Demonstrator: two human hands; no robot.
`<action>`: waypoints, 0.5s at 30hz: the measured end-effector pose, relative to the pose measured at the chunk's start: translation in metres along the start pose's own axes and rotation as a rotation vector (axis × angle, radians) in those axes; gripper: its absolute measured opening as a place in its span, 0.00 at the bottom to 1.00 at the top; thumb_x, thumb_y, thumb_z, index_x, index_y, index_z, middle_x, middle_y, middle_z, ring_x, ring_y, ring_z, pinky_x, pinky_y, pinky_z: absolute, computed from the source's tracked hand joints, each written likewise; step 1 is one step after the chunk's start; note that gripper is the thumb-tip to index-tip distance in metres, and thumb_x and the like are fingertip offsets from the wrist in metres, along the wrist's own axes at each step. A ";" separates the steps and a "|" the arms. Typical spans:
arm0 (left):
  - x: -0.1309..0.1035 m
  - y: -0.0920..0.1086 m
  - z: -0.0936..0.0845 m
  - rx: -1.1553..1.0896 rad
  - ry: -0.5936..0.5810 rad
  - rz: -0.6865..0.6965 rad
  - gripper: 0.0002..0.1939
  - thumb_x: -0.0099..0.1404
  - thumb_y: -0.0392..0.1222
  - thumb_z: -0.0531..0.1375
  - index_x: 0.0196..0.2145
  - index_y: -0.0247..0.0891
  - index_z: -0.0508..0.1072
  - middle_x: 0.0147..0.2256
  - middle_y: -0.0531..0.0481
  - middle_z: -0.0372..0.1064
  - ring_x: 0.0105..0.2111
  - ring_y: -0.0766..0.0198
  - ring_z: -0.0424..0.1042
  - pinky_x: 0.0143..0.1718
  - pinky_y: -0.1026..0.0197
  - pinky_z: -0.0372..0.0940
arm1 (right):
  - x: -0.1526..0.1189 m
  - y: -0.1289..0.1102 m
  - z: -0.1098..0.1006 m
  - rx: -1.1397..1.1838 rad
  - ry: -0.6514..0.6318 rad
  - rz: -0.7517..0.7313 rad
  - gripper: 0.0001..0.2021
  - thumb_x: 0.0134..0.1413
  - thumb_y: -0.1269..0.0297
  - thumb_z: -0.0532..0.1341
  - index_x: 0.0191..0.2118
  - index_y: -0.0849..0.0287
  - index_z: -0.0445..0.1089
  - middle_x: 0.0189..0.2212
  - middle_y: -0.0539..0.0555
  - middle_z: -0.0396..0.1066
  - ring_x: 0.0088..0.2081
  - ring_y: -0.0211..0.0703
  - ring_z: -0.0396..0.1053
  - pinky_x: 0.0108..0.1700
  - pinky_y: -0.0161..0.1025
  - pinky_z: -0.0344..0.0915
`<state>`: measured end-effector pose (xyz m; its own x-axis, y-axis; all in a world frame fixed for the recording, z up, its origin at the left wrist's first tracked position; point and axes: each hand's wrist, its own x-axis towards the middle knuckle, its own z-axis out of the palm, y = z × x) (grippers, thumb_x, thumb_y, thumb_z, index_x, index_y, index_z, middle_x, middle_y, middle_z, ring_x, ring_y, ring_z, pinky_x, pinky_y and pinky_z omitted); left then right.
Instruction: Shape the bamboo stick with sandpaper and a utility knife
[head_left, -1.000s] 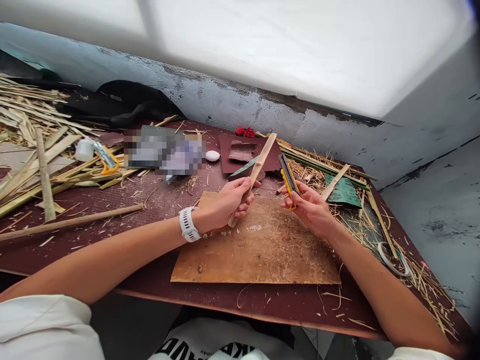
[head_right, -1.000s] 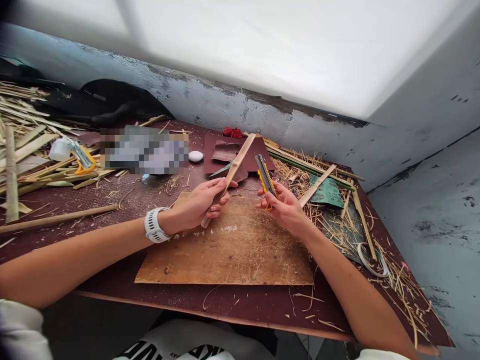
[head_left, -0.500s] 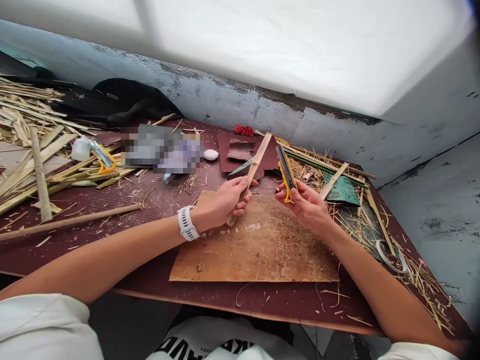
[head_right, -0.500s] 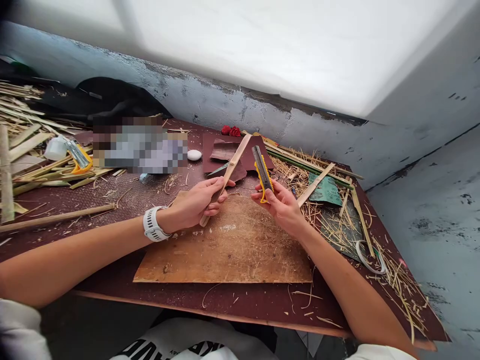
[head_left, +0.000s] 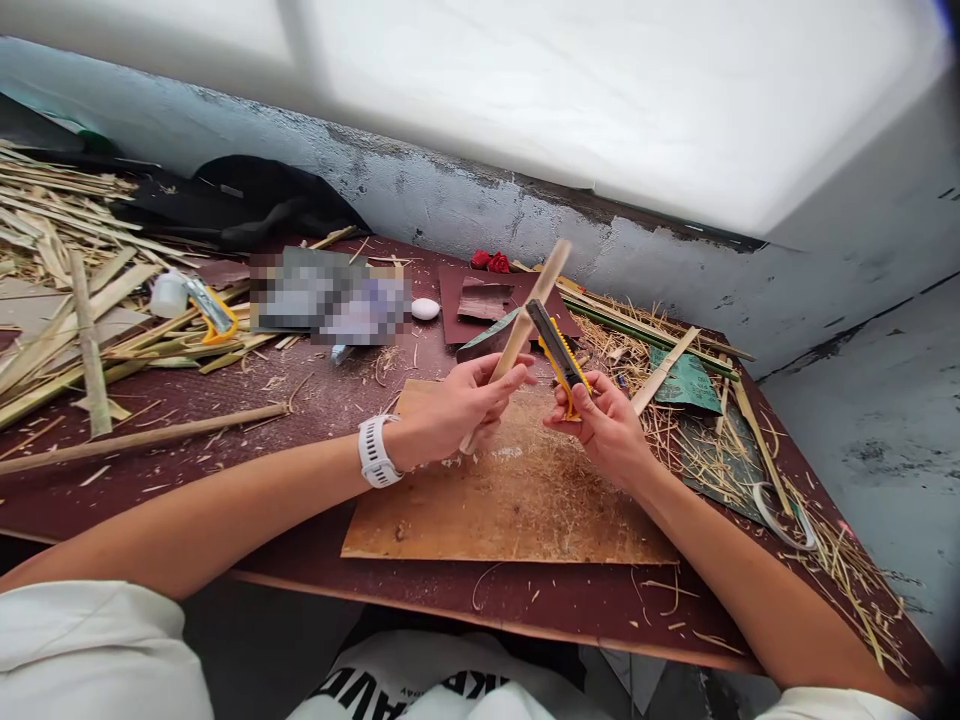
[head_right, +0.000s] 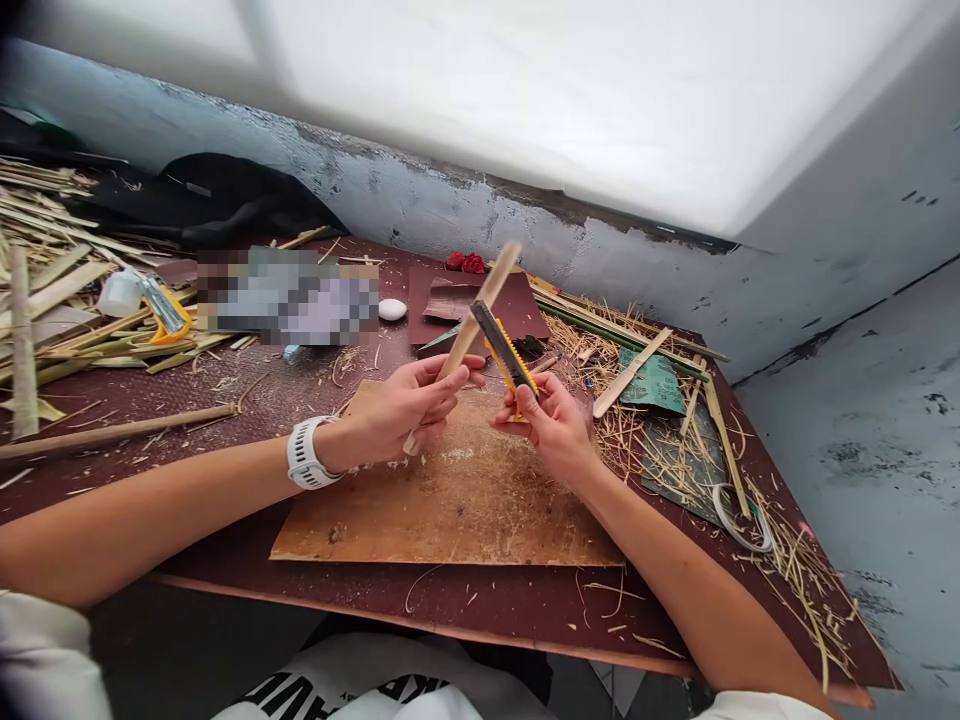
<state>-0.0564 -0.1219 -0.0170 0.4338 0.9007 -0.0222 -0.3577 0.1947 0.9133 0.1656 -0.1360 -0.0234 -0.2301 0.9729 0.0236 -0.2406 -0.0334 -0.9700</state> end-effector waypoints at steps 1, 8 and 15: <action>-0.002 0.001 0.002 -0.015 -0.003 0.026 0.22 0.69 0.51 0.69 0.55 0.39 0.76 0.35 0.53 0.67 0.18 0.77 0.47 0.13 0.71 0.51 | -0.003 0.000 0.004 0.026 -0.027 0.026 0.20 0.56 0.50 0.74 0.41 0.54 0.66 0.35 0.46 0.73 0.34 0.35 0.77 0.43 0.40 0.81; -0.011 0.011 0.008 -0.019 -0.133 0.001 0.25 0.69 0.52 0.69 0.57 0.35 0.77 0.23 0.60 0.57 0.16 0.76 0.49 0.13 0.72 0.55 | -0.016 0.000 0.015 0.099 -0.324 0.237 0.16 0.63 0.52 0.69 0.51 0.53 0.70 0.37 0.50 0.76 0.38 0.41 0.79 0.47 0.46 0.80; -0.011 0.008 0.006 -0.071 -0.219 0.004 0.21 0.70 0.52 0.68 0.53 0.36 0.78 0.23 0.58 0.63 0.15 0.76 0.54 0.13 0.73 0.56 | -0.025 -0.004 0.022 0.076 -0.390 0.194 0.17 0.67 0.51 0.65 0.56 0.51 0.72 0.43 0.53 0.73 0.40 0.42 0.78 0.46 0.47 0.80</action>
<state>-0.0589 -0.1327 -0.0068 0.5987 0.7973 0.0768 -0.4134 0.2254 0.8822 0.1513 -0.1650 -0.0151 -0.6129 0.7883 -0.0539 -0.2231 -0.2381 -0.9453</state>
